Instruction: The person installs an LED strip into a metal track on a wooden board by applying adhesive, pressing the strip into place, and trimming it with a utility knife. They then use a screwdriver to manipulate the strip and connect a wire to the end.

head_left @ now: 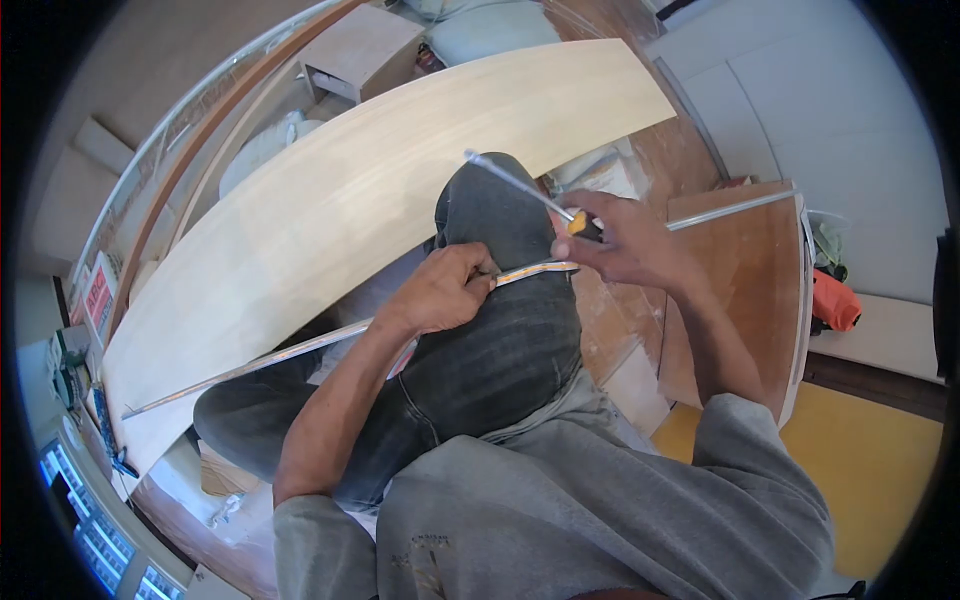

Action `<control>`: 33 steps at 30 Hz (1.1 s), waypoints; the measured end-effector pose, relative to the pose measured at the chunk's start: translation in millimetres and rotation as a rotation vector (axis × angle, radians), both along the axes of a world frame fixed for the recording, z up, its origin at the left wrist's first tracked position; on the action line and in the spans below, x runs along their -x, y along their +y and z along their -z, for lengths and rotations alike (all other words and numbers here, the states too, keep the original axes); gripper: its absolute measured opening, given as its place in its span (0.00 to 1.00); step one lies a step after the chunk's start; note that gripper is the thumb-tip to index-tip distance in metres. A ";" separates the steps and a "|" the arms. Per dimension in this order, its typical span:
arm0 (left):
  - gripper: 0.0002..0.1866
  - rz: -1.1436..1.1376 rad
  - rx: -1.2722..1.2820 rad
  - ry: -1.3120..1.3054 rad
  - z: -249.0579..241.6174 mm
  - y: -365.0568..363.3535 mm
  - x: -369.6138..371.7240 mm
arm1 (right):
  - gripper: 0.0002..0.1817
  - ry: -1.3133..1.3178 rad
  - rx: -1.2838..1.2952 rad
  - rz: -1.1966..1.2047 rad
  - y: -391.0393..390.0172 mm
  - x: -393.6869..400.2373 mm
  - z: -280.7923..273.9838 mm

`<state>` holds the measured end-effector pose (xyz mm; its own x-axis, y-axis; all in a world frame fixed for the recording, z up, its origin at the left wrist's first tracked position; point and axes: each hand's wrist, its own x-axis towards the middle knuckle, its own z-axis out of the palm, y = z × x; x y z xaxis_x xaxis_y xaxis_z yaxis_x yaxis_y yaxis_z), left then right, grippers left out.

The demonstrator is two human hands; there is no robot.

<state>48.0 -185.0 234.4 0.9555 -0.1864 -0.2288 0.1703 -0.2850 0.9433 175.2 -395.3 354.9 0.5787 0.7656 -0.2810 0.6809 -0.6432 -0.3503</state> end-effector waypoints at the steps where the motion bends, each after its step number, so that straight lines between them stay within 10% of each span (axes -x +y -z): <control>1: 0.05 -0.005 0.038 0.008 5.4 0.1 0.3 | 0.23 0.262 0.015 0.220 7.6 2.6 -20.3; 3: 0.06 -0.016 0.084 0.017 10.0 -0.4 0.7 | 0.21 0.521 0.041 0.438 3.8 1.9 -24.2; 6: 0.06 -0.006 0.111 0.009 11.9 2.3 -0.3 | 0.19 0.534 -0.254 0.090 -13.1 -1.7 -11.7; 12: 0.06 0.018 0.287 0.174 9.2 8.3 -1.1 | 0.21 0.653 0.181 0.230 -2.5 24.4 -39.1; 14: 0.06 0.037 0.267 0.125 9.9 8.1 -1.2 | 0.27 0.215 0.079 -0.209 -15.7 25.4 -21.0; 33: 0.08 0.062 0.190 0.074 8.7 11.1 -4.5 | 0.37 -0.359 0.442 -0.549 2.7 36.8 -22.8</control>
<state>52.5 -173.9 225.7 0.9228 -0.2906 -0.2531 0.2287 -0.1156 0.9666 138.3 -392.5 377.7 0.2635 0.8288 -0.4935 0.9642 -0.2107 0.1610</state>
